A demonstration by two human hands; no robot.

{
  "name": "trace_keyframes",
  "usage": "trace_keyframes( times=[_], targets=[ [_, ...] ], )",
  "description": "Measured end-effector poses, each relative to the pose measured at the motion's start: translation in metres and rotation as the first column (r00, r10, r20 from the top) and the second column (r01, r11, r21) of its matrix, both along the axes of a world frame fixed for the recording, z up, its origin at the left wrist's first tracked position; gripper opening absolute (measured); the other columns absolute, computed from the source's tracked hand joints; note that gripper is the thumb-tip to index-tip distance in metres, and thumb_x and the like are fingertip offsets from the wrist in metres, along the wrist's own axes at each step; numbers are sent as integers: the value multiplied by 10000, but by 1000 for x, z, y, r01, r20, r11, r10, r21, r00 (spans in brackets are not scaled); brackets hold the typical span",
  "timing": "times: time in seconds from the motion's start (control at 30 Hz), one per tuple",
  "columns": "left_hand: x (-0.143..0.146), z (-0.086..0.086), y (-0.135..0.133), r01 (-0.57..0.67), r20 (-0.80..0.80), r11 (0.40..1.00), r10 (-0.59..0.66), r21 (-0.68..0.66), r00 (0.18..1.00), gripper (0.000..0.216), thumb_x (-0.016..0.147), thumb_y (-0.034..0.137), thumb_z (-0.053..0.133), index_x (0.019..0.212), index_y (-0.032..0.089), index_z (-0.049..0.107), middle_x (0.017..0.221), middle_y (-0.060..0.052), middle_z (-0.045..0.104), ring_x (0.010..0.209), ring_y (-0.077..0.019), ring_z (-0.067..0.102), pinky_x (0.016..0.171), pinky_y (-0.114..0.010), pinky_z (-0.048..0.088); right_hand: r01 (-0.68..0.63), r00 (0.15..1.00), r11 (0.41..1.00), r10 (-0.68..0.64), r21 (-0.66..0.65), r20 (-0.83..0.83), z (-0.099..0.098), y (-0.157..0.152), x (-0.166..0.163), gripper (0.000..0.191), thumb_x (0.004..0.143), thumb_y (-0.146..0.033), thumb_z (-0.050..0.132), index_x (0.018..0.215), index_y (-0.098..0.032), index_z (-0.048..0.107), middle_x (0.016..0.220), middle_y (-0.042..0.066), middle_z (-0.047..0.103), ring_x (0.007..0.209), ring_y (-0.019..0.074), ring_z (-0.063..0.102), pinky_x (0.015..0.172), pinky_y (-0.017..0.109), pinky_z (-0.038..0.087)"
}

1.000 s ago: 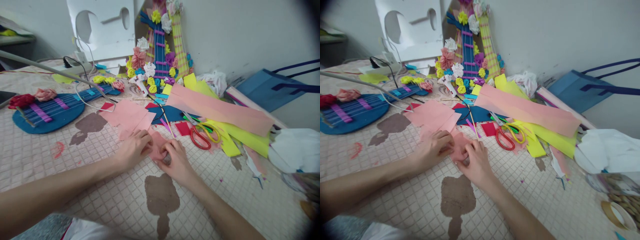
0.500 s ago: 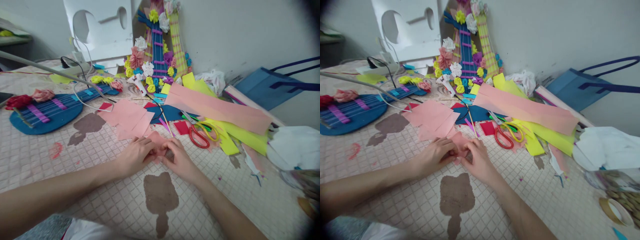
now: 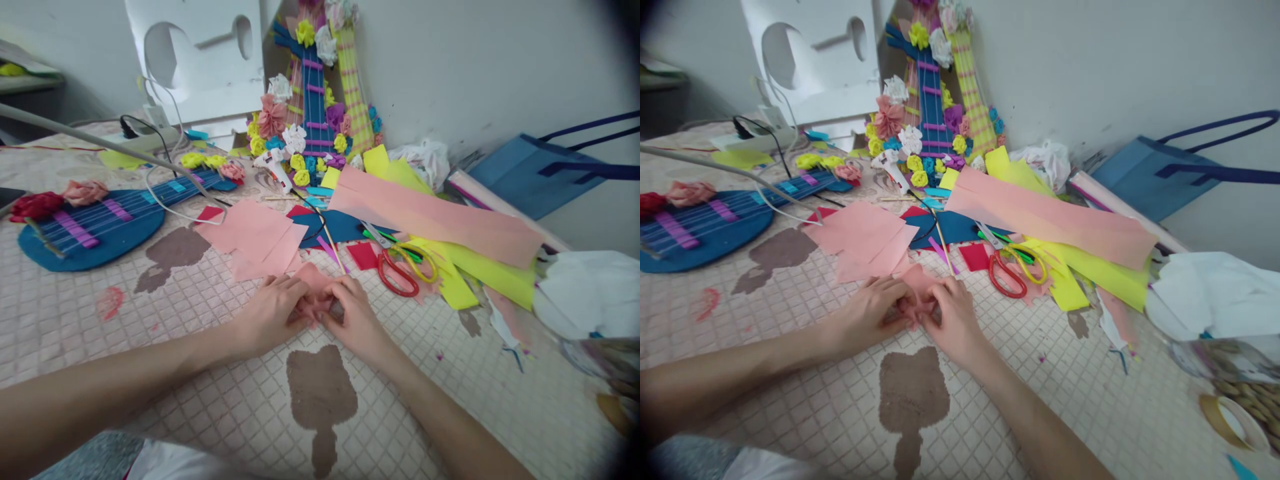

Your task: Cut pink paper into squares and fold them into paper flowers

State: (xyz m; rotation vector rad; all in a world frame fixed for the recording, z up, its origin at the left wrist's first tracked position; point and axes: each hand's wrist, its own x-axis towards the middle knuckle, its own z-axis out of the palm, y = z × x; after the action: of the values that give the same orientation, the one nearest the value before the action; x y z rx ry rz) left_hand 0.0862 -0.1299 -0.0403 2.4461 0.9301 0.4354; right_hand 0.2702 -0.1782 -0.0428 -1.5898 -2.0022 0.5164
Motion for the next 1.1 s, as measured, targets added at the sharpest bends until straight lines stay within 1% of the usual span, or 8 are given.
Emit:
trace_keyframes(
  times=[0.2, 0.33, 0.6, 0.9, 1.1],
  targets=[
    [2, 1, 0, -18, -16, 1000, 18, -3, 1000, 181, 750, 221, 649, 893, 175, 548, 893, -30, 627, 865, -215, 569, 789, -365, 393, 26, 1000, 1000, -26, 5, 0, 0, 1, -3, 68, 791, -152, 571, 810, -206, 534, 914, 50, 518, 893, 218, 500, 788, 378, 412],
    [2, 1, 0, -37, -35, 999, 37, -4, 999, 219, 726, 207, 663, 897, 166, 533, 865, -35, 622, 840, -218, 566, 763, -365, 396, 64, 998, 998, -64, 30, 18, -4, 3, -6, 79, 785, -131, 546, 793, -206, 525, 896, 50, 518, 873, 215, 503, 771, 371, 415],
    [2, 1, 0, -28, -22, 1000, 29, 4, 999, 173, 757, 215, 623, 893, 174, 524, 852, -27, 617, 829, -209, 572, 766, -362, 394, 93, 994, 995, -95, 46, 52, -7, 4, -8, 78, 791, -142, 539, 752, -204, 512, 877, 52, 525, 865, 219, 501, 754, 366, 413],
    [-1, 4, -1, 18, -14, 1000, -18, -7, 1000, 97, 794, 224, 599, 878, 186, 567, 908, -28, 617, 884, -209, 564, 796, -363, 383, 101, 993, 994, -103, 36, 65, -6, 4, -9, 65, 781, -136, 543, 775, -198, 527, 890, 53, 524, 871, 217, 500, 759, 365, 408],
    [0, 5, 1, 64, 7, 998, -64, -4, 998, 68, 807, 204, 579, 873, 201, 592, 913, -14, 624, 920, -205, 562, 813, -372, 367, 68, 995, 996, -73, 58, 73, -7, 3, -7, 89, 773, -118, 530, 772, -201, 498, 884, 47, 515, 871, 213, 497, 758, 367, 412]
  ],
)
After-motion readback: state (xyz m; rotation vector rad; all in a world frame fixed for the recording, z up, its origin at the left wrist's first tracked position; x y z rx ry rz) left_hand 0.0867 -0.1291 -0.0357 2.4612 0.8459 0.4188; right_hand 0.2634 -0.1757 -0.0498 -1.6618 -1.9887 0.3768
